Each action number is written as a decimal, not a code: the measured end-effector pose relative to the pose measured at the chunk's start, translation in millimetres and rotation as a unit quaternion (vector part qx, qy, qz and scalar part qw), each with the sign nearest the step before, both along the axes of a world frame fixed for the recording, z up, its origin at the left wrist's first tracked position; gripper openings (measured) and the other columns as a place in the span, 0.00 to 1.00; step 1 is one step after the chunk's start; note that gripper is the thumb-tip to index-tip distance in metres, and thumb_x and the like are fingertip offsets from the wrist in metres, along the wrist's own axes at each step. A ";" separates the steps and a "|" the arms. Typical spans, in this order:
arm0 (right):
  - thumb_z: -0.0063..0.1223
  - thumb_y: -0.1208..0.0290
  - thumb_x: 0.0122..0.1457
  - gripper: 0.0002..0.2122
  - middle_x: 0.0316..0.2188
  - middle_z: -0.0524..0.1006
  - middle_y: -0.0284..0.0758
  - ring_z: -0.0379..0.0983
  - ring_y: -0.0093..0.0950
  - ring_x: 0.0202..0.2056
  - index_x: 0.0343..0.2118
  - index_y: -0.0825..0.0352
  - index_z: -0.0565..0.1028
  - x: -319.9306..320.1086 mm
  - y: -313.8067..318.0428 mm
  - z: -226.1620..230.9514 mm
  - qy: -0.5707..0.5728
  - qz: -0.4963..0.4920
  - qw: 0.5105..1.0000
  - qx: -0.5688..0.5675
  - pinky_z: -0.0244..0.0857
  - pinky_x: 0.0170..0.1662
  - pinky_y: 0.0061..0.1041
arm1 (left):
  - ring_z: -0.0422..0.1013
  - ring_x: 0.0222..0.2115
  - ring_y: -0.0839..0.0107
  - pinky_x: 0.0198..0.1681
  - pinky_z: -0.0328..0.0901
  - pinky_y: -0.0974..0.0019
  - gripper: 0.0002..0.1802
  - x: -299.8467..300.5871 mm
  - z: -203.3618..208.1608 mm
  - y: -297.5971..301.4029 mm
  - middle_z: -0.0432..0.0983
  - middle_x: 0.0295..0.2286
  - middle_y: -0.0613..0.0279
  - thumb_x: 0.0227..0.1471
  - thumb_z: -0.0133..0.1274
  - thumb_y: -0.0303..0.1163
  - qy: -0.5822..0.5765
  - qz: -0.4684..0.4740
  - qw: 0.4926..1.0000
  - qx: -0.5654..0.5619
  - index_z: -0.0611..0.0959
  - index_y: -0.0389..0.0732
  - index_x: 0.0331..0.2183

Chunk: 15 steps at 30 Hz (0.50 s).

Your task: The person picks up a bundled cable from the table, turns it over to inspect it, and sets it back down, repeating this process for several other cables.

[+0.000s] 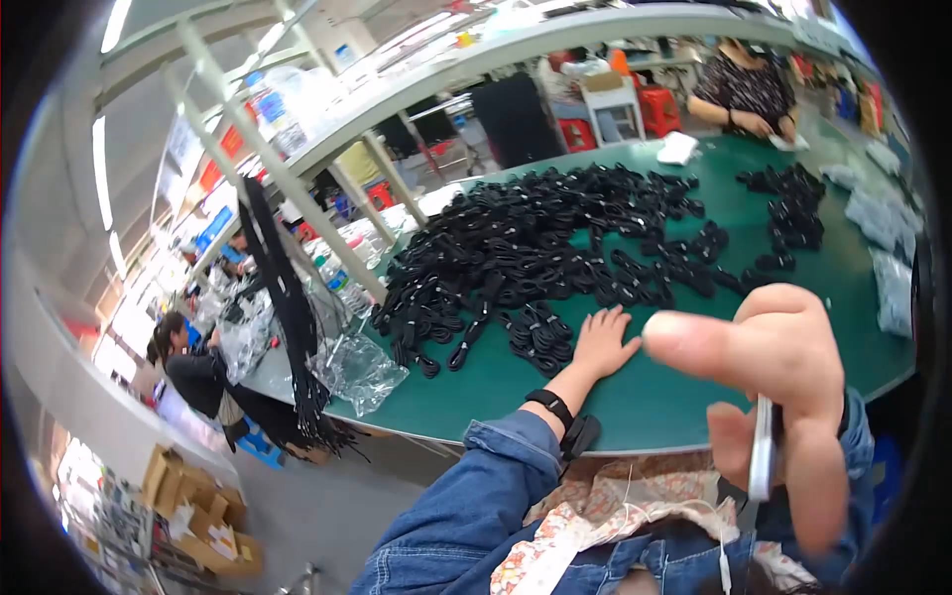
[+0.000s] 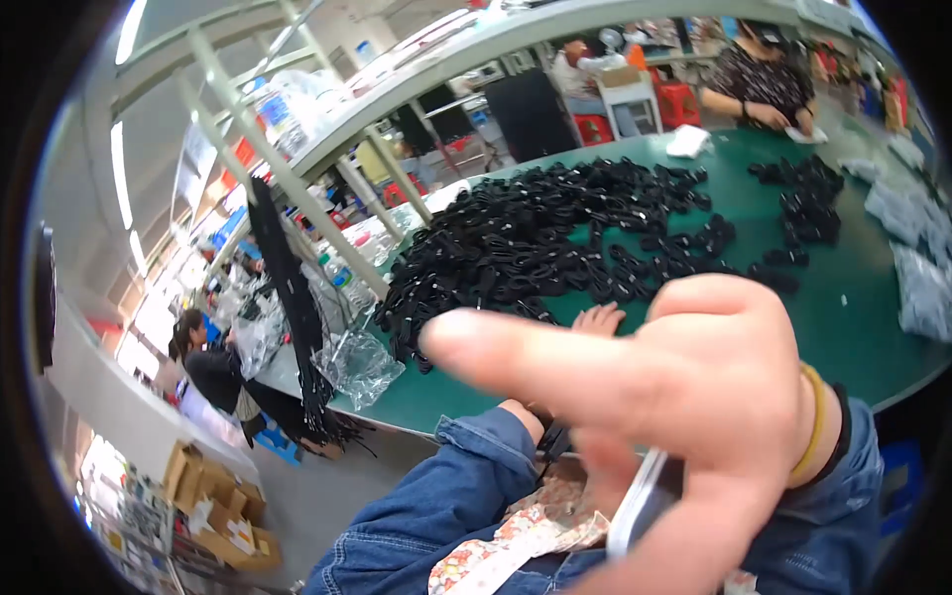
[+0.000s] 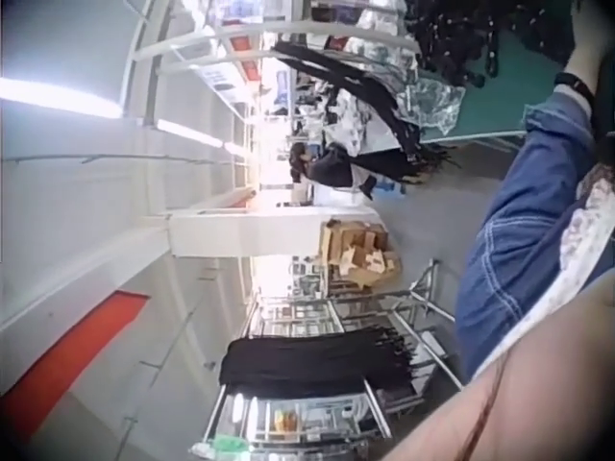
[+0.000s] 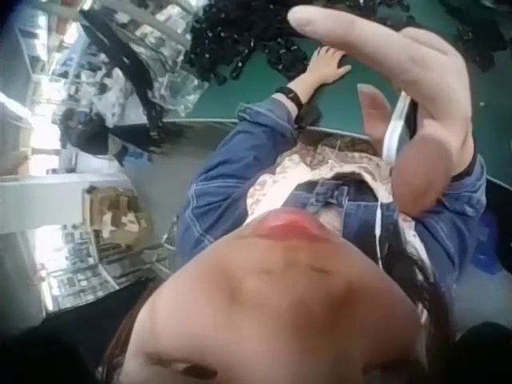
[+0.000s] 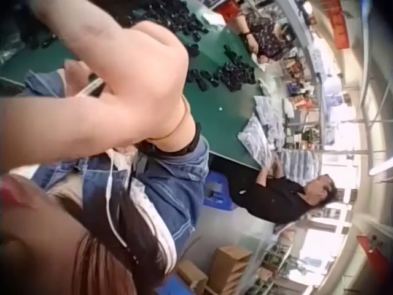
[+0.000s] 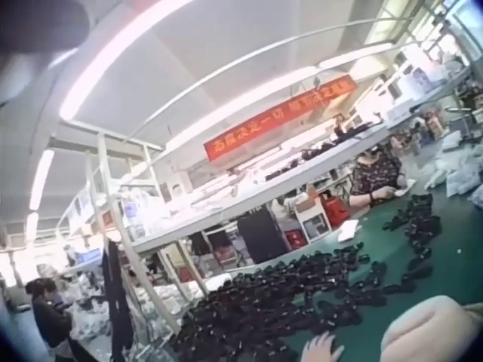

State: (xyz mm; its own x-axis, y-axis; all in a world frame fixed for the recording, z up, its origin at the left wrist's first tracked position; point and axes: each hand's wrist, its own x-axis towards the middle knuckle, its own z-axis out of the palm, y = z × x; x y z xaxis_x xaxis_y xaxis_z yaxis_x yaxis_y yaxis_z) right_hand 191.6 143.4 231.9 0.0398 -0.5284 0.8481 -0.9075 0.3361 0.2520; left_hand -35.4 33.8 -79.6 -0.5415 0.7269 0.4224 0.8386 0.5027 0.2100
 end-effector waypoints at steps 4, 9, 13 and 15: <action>0.45 0.76 0.44 0.05 0.25 0.70 0.40 0.54 0.20 0.15 0.26 0.67 0.65 15.0 -3.8 17.3 -0.160 0.071 0.972 0.155 0.49 0.14 0.23 | 0.50 0.49 0.59 0.52 0.42 0.56 0.28 8.4 27.3 -28.4 0.55 0.47 0.56 0.42 0.41 0.49 -0.040 0.141 0.987 -0.061 0.65 0.42 0.43; 0.41 0.74 0.48 0.11 0.29 0.68 0.32 0.54 0.19 0.15 0.35 0.59 0.59 33.9 -0.6 6.8 -0.065 0.047 0.994 0.071 0.49 0.16 0.21 | 0.49 0.49 0.59 0.52 0.43 0.56 0.29 13.7 26.5 -20.5 0.55 0.47 0.56 0.42 0.42 0.49 -0.033 0.123 0.991 -0.040 0.65 0.41 0.44; 0.38 0.73 0.50 0.15 0.31 0.67 0.25 0.54 0.18 0.15 0.42 0.54 0.54 32.7 -4.3 -12.3 0.033 0.061 0.997 0.020 0.48 0.17 0.20 | 0.49 0.50 0.59 0.52 0.43 0.56 0.29 10.0 26.2 -31.1 0.54 0.48 0.56 0.43 0.41 0.49 -0.041 0.136 0.989 -0.036 0.65 0.41 0.44; 0.36 0.72 0.52 0.18 0.33 0.66 0.22 0.54 0.18 0.15 0.46 0.51 0.52 40.8 -3.3 -16.8 0.076 0.050 0.996 -0.001 0.48 0.18 0.19 | 0.48 0.50 0.59 0.52 0.42 0.56 0.29 15.4 27.8 -22.9 0.54 0.48 0.56 0.43 0.41 0.49 -0.050 0.126 0.990 -0.042 0.65 0.41 0.44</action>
State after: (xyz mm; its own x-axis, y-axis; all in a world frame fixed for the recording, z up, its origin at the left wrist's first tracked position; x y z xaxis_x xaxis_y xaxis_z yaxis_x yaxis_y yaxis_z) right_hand 232.4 140.1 215.2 0.2203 -0.5140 0.8290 -0.8882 0.2456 0.3883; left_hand -20.0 10.9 -51.8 -0.7464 0.5934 0.3013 0.6612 0.7125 0.2348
